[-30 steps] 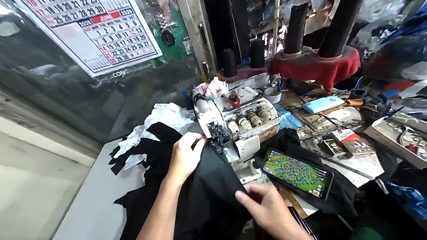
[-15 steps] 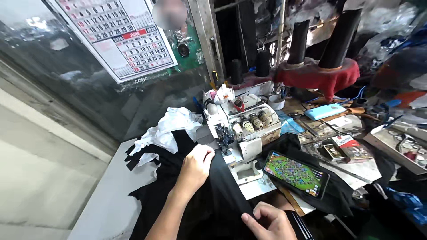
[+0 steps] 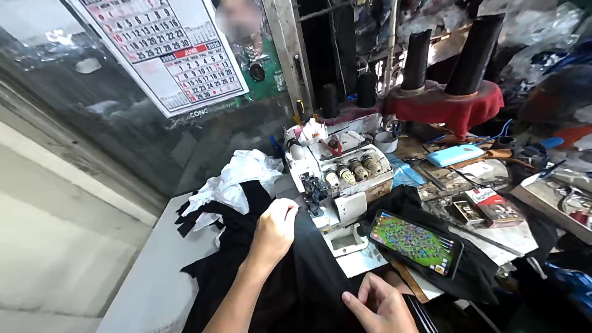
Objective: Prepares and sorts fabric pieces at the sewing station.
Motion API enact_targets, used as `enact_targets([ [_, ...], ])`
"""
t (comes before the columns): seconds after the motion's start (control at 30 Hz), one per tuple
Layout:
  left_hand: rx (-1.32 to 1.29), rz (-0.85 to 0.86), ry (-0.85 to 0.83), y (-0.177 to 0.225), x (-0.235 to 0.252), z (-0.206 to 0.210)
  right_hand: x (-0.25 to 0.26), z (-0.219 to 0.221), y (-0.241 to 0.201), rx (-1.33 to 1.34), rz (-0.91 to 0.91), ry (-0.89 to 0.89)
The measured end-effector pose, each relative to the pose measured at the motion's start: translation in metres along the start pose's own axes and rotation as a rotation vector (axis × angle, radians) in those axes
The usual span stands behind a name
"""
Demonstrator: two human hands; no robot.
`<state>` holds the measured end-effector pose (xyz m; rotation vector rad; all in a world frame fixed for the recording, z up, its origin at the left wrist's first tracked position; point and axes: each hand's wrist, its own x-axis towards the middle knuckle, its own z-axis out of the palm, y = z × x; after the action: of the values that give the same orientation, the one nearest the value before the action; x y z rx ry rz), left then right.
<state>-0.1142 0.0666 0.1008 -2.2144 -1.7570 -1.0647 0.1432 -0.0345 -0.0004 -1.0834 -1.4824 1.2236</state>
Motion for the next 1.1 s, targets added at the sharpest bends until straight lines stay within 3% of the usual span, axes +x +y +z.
enact_targets([
  [0.13,0.039,0.014,-0.103,0.003,0.004,-0.004,0.0,-0.002,-0.003,0.066,0.036,-0.124],
  [0.23,0.021,-0.017,-0.09,0.004,0.006,-0.004,0.006,-0.009,0.006,0.079,-0.034,-0.228],
  [0.63,0.078,-0.024,-0.083,0.006,0.007,0.0,0.008,-0.005,-0.004,0.097,0.007,-0.185],
  [0.8,0.107,0.011,-0.144,0.005,0.01,0.001,0.004,-0.006,-0.041,0.076,0.085,-0.099],
  [0.93,0.097,0.007,-0.117,0.003,0.012,0.003,0.016,-0.01,-0.011,0.082,0.0,-0.169],
  [1.1,0.081,-0.014,-0.172,0.002,0.015,0.0,0.017,-0.014,-0.006,0.103,0.017,-0.243],
])
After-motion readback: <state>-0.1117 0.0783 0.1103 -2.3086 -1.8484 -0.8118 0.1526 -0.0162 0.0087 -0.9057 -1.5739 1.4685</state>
